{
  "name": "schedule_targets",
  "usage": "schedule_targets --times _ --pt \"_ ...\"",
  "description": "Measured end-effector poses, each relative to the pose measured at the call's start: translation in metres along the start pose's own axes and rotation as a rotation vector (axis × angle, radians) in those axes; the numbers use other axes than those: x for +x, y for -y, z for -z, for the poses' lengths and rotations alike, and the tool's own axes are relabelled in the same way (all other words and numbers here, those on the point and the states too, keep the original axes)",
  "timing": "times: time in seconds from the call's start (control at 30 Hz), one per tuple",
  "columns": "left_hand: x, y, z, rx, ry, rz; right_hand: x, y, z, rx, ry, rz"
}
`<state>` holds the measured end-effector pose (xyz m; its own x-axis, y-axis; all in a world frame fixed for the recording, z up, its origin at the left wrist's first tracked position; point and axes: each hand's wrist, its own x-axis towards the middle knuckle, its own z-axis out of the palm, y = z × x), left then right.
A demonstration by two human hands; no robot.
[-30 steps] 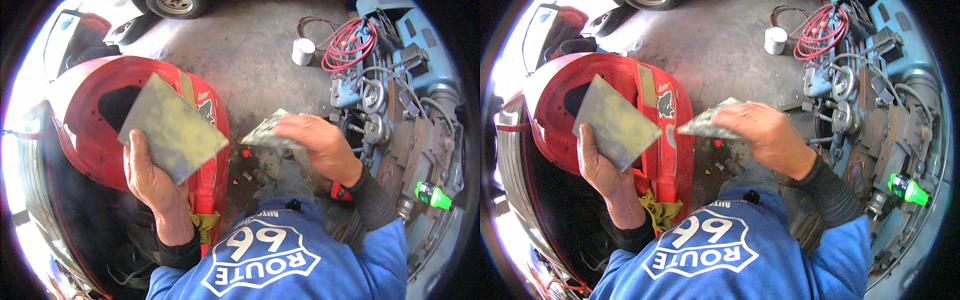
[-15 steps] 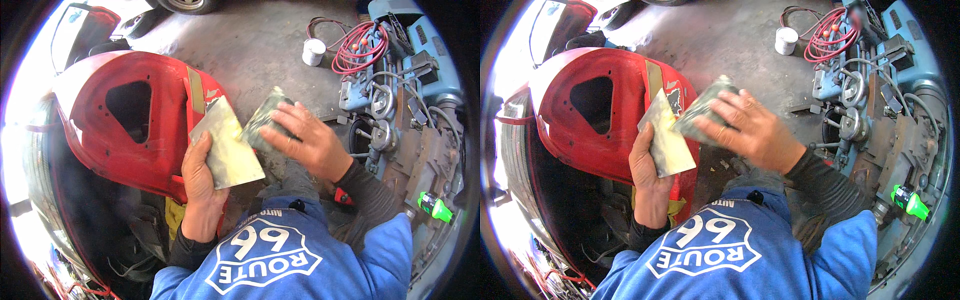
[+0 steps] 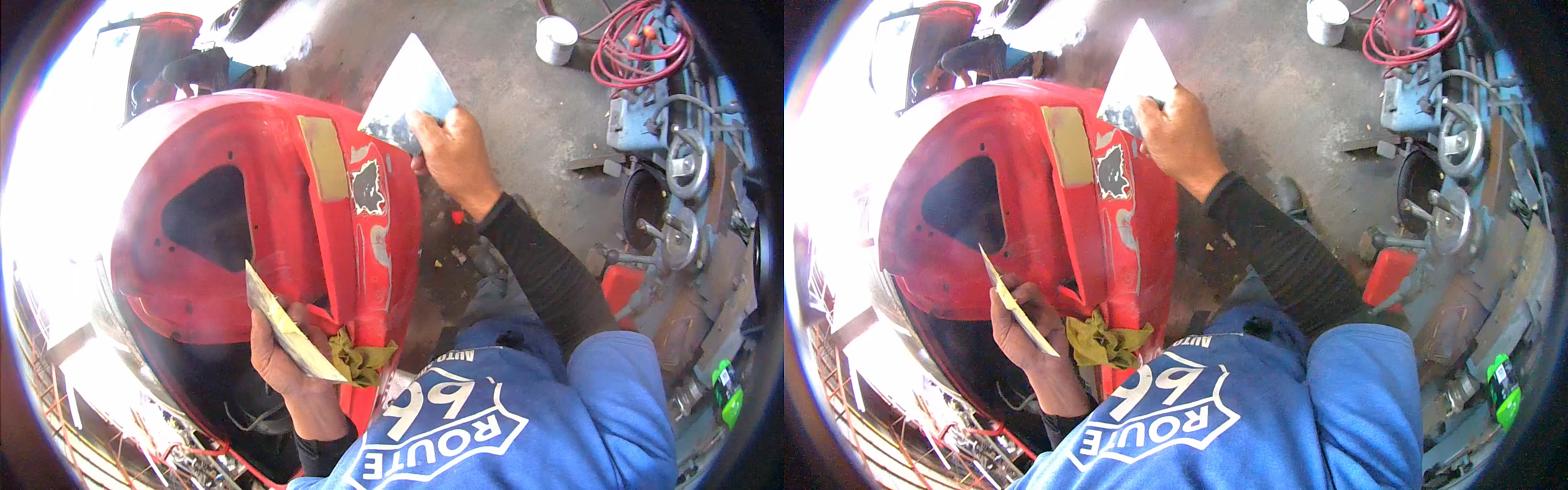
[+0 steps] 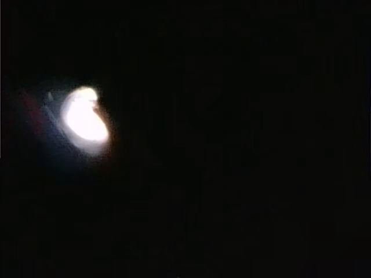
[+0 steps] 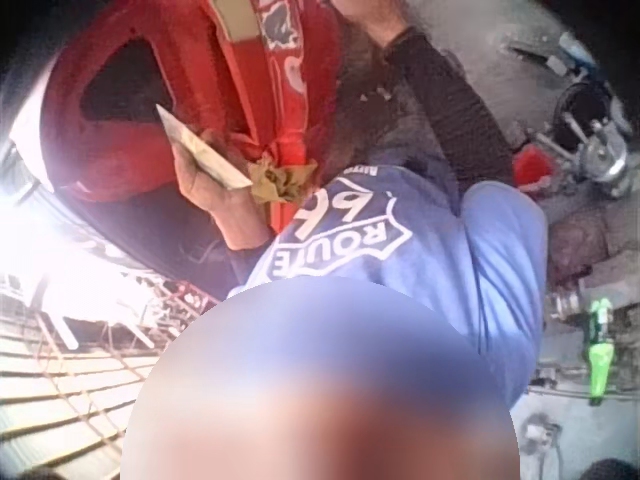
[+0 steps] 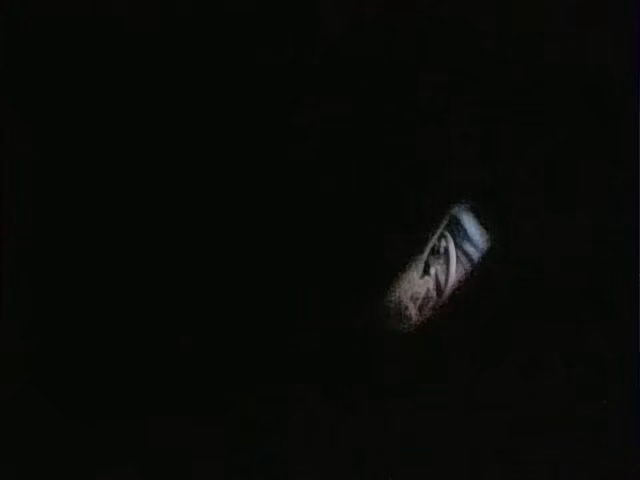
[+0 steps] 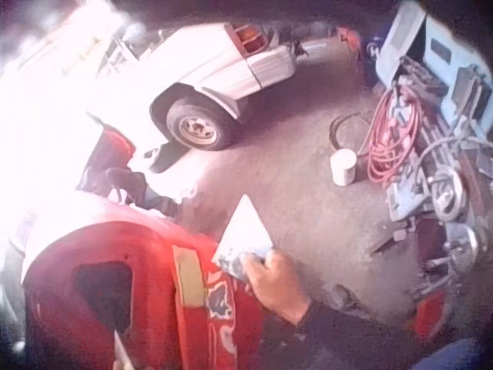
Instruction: The person mixes body filler on a metal plate using a spreader, then applies the filler to a red car bumper. The person smooths the filler over several areas of the bumper surface.
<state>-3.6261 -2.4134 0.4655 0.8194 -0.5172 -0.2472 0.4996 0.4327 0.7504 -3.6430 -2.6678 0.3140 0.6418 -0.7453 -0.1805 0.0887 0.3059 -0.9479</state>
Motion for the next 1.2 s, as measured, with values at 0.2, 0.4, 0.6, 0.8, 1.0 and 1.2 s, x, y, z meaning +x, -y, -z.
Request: schedule_targets --times 0.2,0.4,0.6,0.8,1.0,1.2 --pt "0.002 0.009 0.001 0.075 -0.014 0.020 0.011 -0.022 -0.034 -0.213 -0.057 0.291" --pt "0.007 0.010 0.006 -0.016 0.035 0.042 -0.027 -0.038 -0.021 -0.314 0.096 0.185" --pt "0.006 0.009 0.016 -0.069 0.070 0.076 -0.088 -0.059 -0.018 -0.344 0.162 0.322" --pt "0.000 0.008 0.029 -0.015 0.174 0.106 -0.110 -0.081 -0.025 -0.482 0.134 0.468" --pt "-0.009 0.001 0.048 -0.066 0.221 0.161 -0.133 -0.087 -0.035 -0.557 0.132 0.497" --pt "-0.017 -0.003 0.061 -0.071 0.255 0.184 -0.145 -0.093 -0.045 -0.618 0.129 0.527"
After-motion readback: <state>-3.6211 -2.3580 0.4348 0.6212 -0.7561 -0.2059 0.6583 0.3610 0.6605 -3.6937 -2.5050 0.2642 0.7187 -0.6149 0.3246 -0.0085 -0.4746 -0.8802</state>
